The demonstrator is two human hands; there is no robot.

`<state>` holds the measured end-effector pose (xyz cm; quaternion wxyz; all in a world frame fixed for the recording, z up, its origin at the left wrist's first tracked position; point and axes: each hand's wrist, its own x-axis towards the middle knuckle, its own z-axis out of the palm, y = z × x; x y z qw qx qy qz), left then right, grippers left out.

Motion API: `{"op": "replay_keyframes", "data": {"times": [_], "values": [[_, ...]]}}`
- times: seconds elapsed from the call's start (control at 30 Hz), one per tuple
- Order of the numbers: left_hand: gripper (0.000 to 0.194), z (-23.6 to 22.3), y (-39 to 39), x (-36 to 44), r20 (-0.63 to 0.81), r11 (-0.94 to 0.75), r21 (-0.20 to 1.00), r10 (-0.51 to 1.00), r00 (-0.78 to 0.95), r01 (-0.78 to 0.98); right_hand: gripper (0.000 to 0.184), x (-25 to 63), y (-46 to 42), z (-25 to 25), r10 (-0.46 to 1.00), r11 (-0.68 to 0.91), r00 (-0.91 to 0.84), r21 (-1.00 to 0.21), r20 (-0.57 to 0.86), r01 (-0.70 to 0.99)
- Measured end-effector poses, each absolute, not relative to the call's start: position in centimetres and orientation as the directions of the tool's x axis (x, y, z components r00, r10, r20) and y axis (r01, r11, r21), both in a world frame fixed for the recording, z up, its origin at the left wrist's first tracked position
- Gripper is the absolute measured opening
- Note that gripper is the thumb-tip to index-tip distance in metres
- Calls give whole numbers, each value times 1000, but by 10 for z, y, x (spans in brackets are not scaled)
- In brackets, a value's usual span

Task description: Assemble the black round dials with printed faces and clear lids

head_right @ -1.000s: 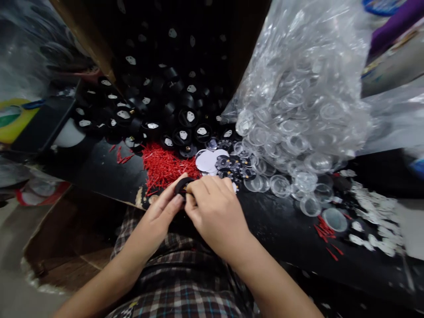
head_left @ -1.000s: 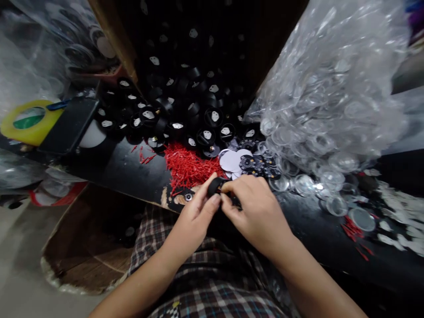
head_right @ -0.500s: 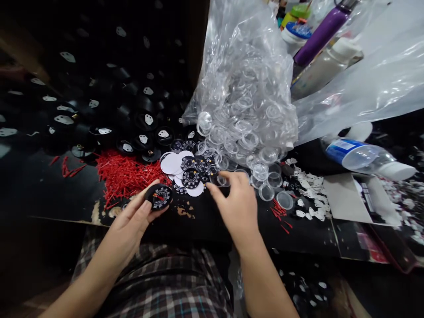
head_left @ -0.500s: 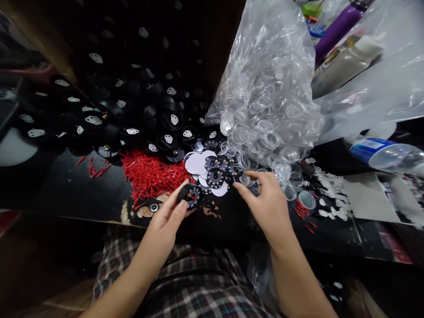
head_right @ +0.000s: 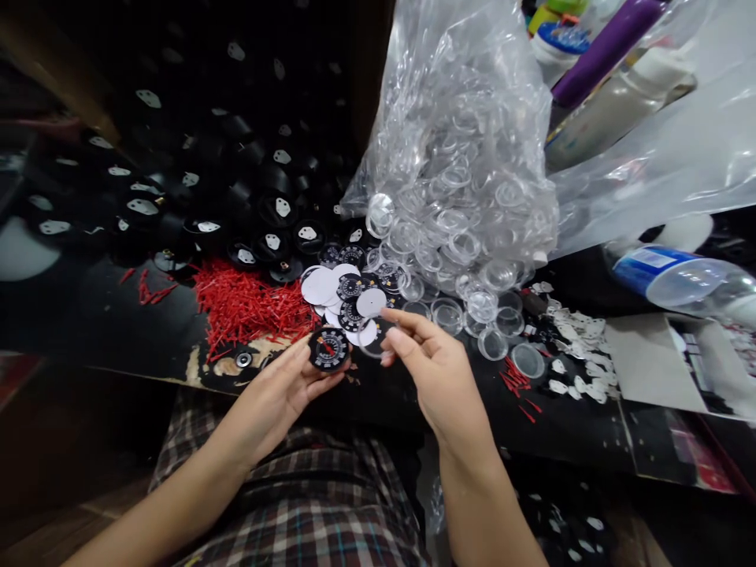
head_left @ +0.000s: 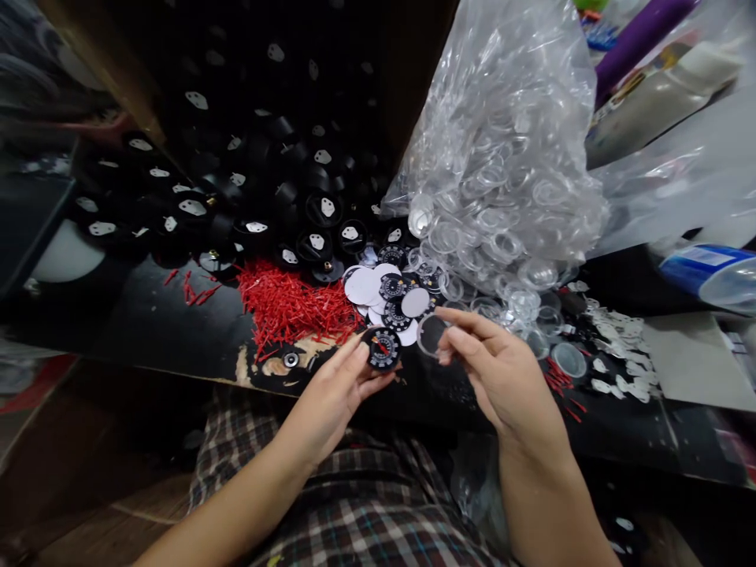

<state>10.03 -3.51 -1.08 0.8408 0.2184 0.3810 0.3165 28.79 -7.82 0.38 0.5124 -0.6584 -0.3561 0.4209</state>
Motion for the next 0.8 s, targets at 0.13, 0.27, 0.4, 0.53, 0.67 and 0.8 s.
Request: {"op": "replay_keyframes", "data": {"times": [0.13,0.27,0.4,0.53,0.67,0.8], "values": [[28,-5,-35,105,-458,714,583,682,570,-387,27,256,-73,15,948,-152,311,-950,-62,274],[29,-6,-35,102,-379,617,691,752,539,-375,27,239,-68,19,954,9,228,-782,193,623],[37,-9,-36,98,-326,524,799,790,519,-294,23,238,-62,19,976,8,170,-795,139,606],[43,-8,-40,94,-253,445,868,777,576,-219,36,234,-56,18,973,-19,181,-728,146,685],[44,-3,-41,89,-218,341,930,815,537,-141,36,221,-47,12,951,78,142,-656,275,751],[43,0,-42,68,-231,252,968,859,457,16,36,203,-41,11,960,166,25,-638,278,752]]}}
